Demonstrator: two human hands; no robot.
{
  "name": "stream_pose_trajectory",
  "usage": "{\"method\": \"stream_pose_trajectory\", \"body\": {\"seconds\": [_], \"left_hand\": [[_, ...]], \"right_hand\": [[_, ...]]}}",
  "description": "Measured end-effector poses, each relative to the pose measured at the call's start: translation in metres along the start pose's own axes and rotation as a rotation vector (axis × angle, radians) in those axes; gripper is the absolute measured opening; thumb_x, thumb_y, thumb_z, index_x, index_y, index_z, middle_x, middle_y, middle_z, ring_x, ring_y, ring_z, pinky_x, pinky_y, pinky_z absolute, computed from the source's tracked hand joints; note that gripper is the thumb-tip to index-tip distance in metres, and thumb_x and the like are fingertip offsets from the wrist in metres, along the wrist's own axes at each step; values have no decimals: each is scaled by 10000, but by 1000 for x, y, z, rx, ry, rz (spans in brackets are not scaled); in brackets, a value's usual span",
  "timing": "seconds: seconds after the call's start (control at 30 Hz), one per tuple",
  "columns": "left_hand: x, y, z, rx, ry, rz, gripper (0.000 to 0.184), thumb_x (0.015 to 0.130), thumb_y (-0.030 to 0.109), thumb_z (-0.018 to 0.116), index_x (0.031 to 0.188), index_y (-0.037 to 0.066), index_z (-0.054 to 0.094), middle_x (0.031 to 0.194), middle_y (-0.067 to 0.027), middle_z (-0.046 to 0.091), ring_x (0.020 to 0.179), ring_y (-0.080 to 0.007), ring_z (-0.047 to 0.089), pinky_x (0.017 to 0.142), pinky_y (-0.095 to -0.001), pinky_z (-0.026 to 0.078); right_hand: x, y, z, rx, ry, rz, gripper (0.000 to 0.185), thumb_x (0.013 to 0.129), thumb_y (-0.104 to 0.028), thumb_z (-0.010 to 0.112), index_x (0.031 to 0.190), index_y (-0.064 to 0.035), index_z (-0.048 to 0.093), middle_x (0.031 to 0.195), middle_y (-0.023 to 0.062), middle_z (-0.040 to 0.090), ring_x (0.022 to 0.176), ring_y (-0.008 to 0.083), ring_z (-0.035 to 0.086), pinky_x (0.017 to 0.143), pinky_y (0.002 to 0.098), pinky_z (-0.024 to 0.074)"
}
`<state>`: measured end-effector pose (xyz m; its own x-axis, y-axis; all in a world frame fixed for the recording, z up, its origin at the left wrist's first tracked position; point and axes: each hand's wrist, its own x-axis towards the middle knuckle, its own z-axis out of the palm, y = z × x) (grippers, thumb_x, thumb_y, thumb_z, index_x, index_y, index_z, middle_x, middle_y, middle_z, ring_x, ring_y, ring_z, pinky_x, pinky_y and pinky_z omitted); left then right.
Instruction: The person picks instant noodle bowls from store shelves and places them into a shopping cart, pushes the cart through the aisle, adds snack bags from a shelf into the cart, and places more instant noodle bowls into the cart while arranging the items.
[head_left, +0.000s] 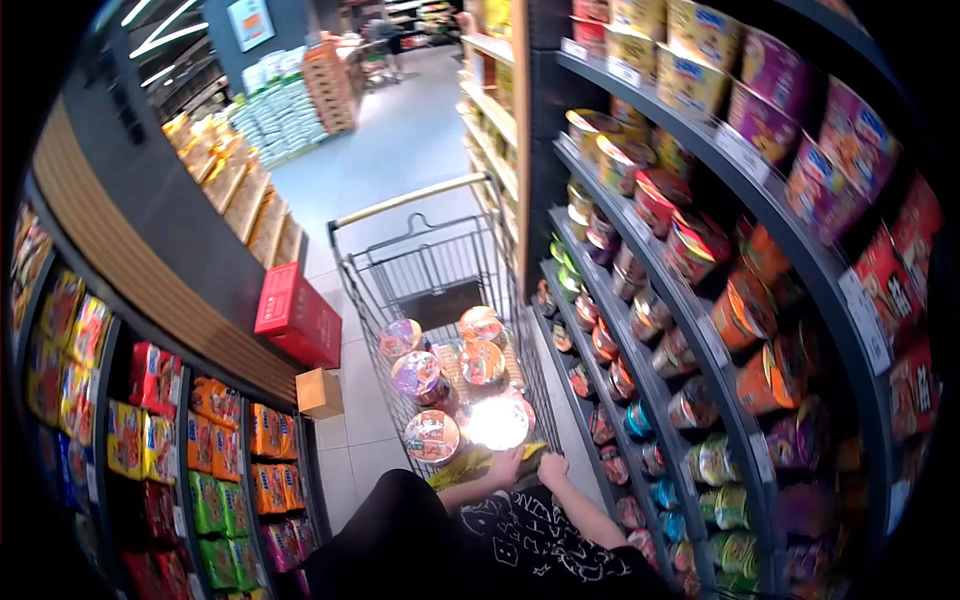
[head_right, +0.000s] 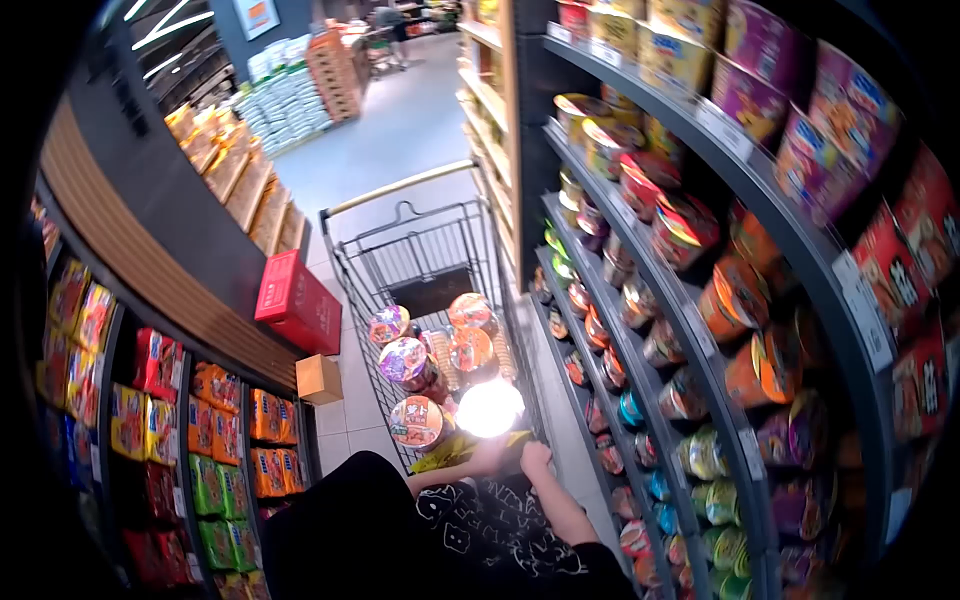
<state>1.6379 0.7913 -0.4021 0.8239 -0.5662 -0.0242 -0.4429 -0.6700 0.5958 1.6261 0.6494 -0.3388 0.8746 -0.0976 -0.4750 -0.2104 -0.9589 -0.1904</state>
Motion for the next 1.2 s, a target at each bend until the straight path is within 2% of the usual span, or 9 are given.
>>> {"method": "stream_pose_trajectory", "body": {"seconds": [0.2, 0.43, 0.57, 0.7, 0.77, 0.83, 1.0, 1.13, 1.2], "left_hand": [[2, 33, -49, -19, -218, -34, 729, 592, 196, 654, 1201, 0, 306, 1053, -210, 486, 954, -359, 477, 814, -393, 399], [1, 11, -31, 32, -203, 8, 633, 669, 204, 592, 1184, -36, 314, 1097, -235, 443, 1021, -359, 423, 869, -395, 352], [3, 6, -32, -12, -239, -20, 658, 645, 130, 623, 1210, 4, 309, 1080, -217, 462, 1010, -357, 434, 871, -392, 360], [4, 15, -43, -136, -269, -146, 653, 627, 30, 564, 1231, 36, 316, 1083, -233, 454, 1007, -370, 432, 864, -386, 361], [1, 2, -32, -86, -210, -66, 656, 657, 86, 606, 1235, 44, 300, 1015, -217, 488, 942, -363, 466, 820, -403, 381], [-1, 5, -33, -79, -204, -91, 655, 657, 71, 606, 1238, 58, 303, 996, -218, 488, 925, -366, 469, 807, -406, 384], [-2, 14, -38, -105, -171, -104, 626, 647, 44, 603, 1217, 60, 342, 1013, -198, 492, 958, -351, 461, 838, -386, 370], [-3, 13, -37, -141, -134, -66, 587, 635, 7, 574, 1187, 35, 376, 1050, -191, 480, 1003, -335, 441, 870, -376, 351], [-2, 11, -37, -147, -141, -60, 582, 635, 3, 569, 1184, 31, 378, 1066, -190, 476, 1014, -333, 436, 878, -378, 346]], "right_hand": [[8, -3, 14, -32, 135, 6, 139, 706, -127, 509, 678, -110, 644, 698, 74, 627, 681, 203, 623, 570, 332, 493], [19, -2, 15, -97, 8, -47, 144, 698, -124, 525, 762, -86, 648, 789, 81, 634, 744, 203, 621, 614, 345, 494], [21, 17, -16, 423, -43, 22, 202, 647, -176, 531, 790, -62, 618, 770, 179, 592, 717, 309, 583, 635, 402, 460], [15, 72, -70, 754, 868, 142, 121, 669, -102, 539, 771, -39, 558, 675, 108, 570, 568, 256, 552, 523, 348, 446], [-9, 114, -114, 1511, 780, 292, 146, 747, -77, 516, 882, -57, 465, 709, 69, 531, 511, 120, 523, 413, 226, 406], [-35, 151, -141, 1675, 1238, 331, 274, 804, -240, 537, 938, -55, 386, 561, 51, 501, 424, 110, 483, 352, 213, 352], [-99, 234, -151, 2037, 1498, 812, 567, 762, -446, 524, 1051, -32, 266, 632, 124, 512, 421, 182, 490, 314, 237, 330], [-103, 281, -125, 2143, 1278, 803, 485, 833, -335, 437, 1134, -52, 182, 688, 181, 556, 434, 211, 521, 309, 243, 341], [-107, 255, -149, 1793, 1333, 866, 327, 872, -279, 325, 1007, 17, 365, 764, 191, 572, 527, 206, 542, 392, 229, 379]]}}
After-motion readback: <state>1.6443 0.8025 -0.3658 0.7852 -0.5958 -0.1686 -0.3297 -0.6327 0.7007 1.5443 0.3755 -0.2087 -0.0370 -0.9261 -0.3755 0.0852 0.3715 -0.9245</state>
